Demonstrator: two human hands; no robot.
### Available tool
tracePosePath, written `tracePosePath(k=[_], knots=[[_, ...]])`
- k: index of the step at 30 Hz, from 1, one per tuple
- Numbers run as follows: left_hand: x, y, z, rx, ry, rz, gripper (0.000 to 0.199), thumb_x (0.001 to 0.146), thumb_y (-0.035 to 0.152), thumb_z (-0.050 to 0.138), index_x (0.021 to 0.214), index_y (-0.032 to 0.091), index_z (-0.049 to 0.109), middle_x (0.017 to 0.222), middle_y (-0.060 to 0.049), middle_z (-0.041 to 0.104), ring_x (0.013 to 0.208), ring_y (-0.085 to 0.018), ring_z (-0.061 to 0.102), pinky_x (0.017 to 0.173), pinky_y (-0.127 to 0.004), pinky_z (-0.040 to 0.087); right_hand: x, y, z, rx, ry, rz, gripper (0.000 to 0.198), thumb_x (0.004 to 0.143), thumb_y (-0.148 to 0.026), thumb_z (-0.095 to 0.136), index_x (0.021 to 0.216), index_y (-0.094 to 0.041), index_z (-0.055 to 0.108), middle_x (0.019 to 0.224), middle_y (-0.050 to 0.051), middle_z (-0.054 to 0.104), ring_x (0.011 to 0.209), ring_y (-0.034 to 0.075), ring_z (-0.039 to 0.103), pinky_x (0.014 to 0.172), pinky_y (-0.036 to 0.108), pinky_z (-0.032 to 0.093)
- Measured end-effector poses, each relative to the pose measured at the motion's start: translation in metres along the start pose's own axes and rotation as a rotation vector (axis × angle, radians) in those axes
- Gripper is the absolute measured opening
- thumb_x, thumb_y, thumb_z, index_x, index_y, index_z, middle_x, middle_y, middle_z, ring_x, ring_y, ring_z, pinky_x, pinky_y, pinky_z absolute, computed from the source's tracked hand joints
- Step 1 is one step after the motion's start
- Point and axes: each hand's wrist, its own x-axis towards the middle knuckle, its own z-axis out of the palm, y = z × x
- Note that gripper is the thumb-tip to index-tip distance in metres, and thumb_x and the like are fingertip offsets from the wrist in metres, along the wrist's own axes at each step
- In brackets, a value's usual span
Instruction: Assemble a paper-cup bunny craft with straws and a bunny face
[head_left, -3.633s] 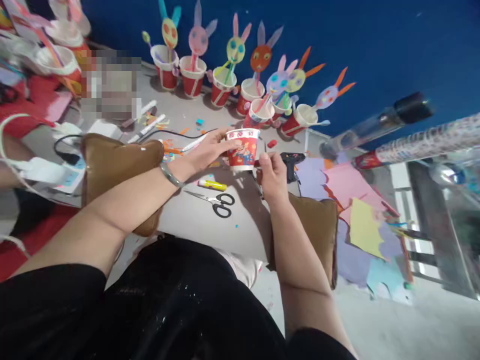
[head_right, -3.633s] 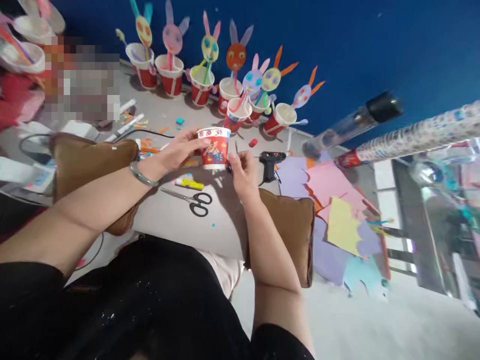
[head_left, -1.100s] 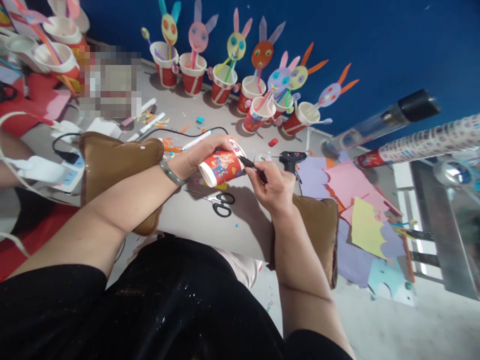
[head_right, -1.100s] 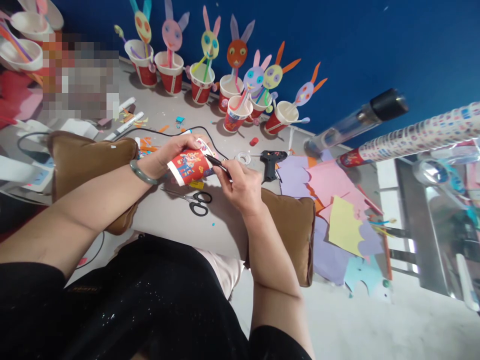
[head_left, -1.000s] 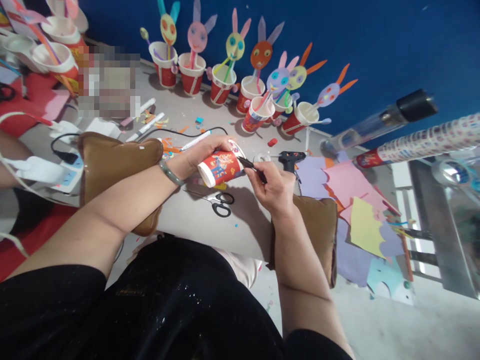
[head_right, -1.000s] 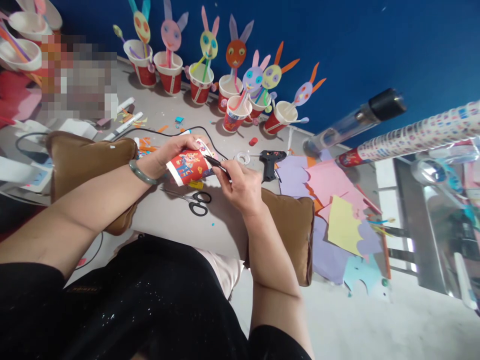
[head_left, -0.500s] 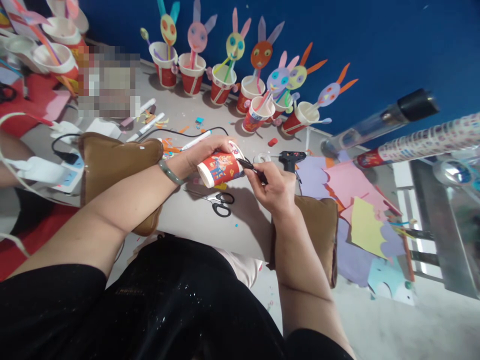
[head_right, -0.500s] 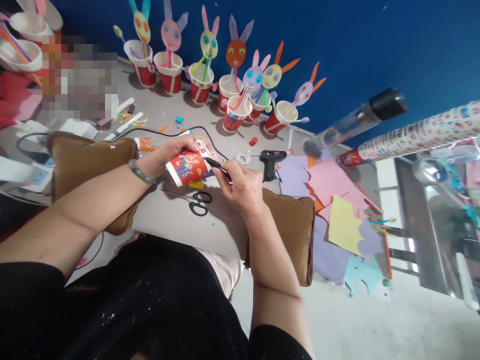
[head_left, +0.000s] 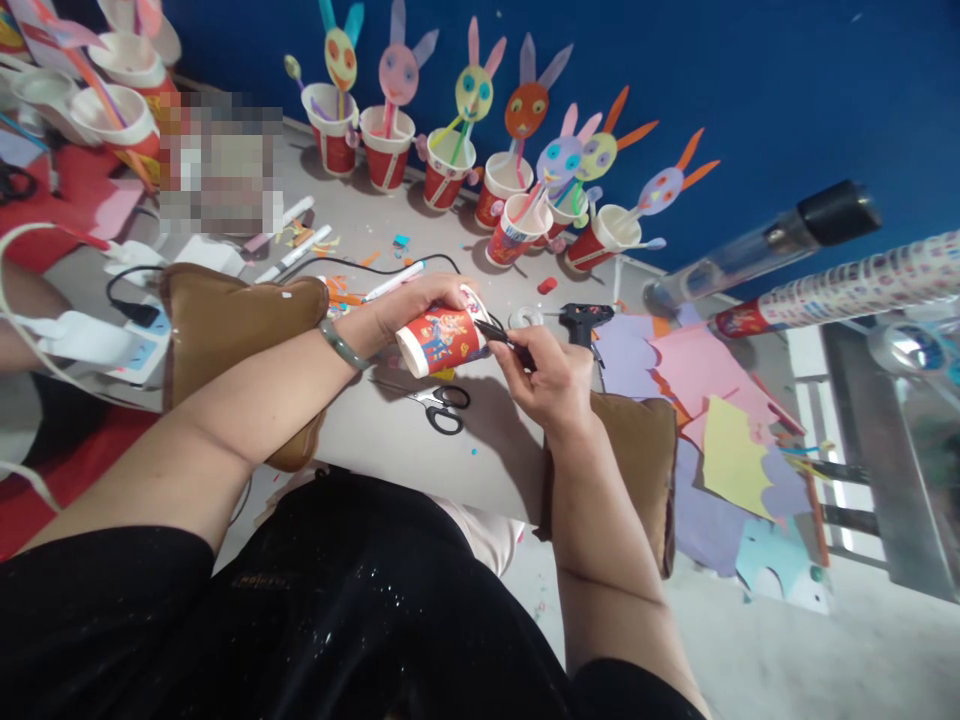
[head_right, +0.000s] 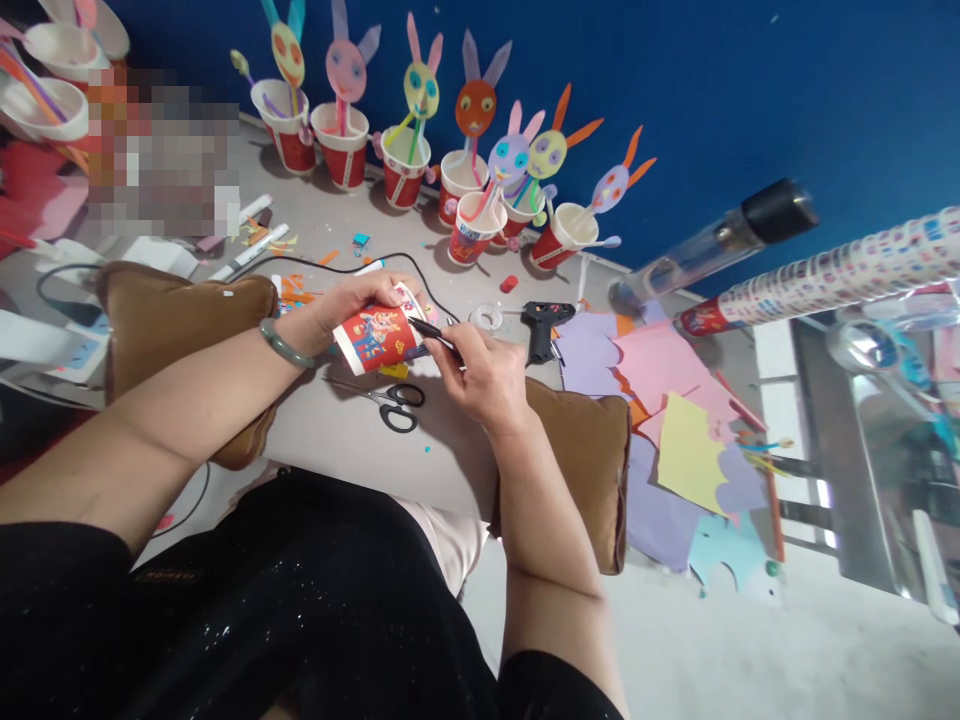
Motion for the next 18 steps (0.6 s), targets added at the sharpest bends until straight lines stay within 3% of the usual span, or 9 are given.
tracePosePath(k=[6, 11, 16, 18], knots=[[-0.0023, 0.0003, 0.0013, -0.019, -0.024, -0.038, 0.013, 0.072, 0.029, 0.071, 0.071, 0.019, 0.063, 0.067, -0.003, 0.062, 0.066, -0.021, 0.067, 0.074, -0.039, 0.059, -0.0002, -0.0002, -0.0009, -0.016, 0.017, -0.022, 0.029, 0.106, -0.046, 0.055, 0.092, -0.023, 0.066, 0.067, 0.000, 0.066, 0.052, 0.013, 0.052, 0.055, 0.028, 0.040], [-0.0033, 0.0039, 0.0036, -0.010, -0.076, -0.037, 0.011, 0.072, 0.028, 0.068, 0.071, 0.018, 0.063, 0.069, -0.001, 0.062, 0.061, -0.016, 0.062, 0.073, -0.036, 0.059, -0.0005, 0.0007, -0.0010, -0.043, 0.020, -0.039, 0.030, 0.107, -0.047, 0.054, 0.094, -0.023, 0.067, 0.069, 0.000, 0.067, 0.054, 0.013, 0.054, 0.054, 0.027, 0.039], [-0.0043, 0.0070, 0.0057, 0.008, -0.116, -0.047, 0.014, 0.070, 0.030, 0.068, 0.072, 0.018, 0.061, 0.071, -0.003, 0.062, 0.062, -0.018, 0.061, 0.076, -0.039, 0.059, -0.0002, 0.0019, -0.0020, -0.042, 0.039, -0.092, 0.025, 0.107, -0.042, 0.056, 0.095, -0.022, 0.067, 0.070, 0.000, 0.068, 0.055, 0.012, 0.056, 0.053, 0.026, 0.039], [-0.0041, 0.0063, 0.0059, 0.064, -0.063, 0.014, 0.015, 0.071, 0.031, 0.068, 0.073, 0.017, 0.061, 0.071, -0.004, 0.061, 0.063, -0.019, 0.063, 0.074, -0.040, 0.059, -0.0004, 0.0023, -0.0023, -0.017, 0.032, -0.085, 0.025, 0.107, -0.041, 0.057, 0.095, -0.022, 0.067, 0.071, 0.000, 0.069, 0.057, 0.013, 0.058, 0.055, 0.026, 0.040]])
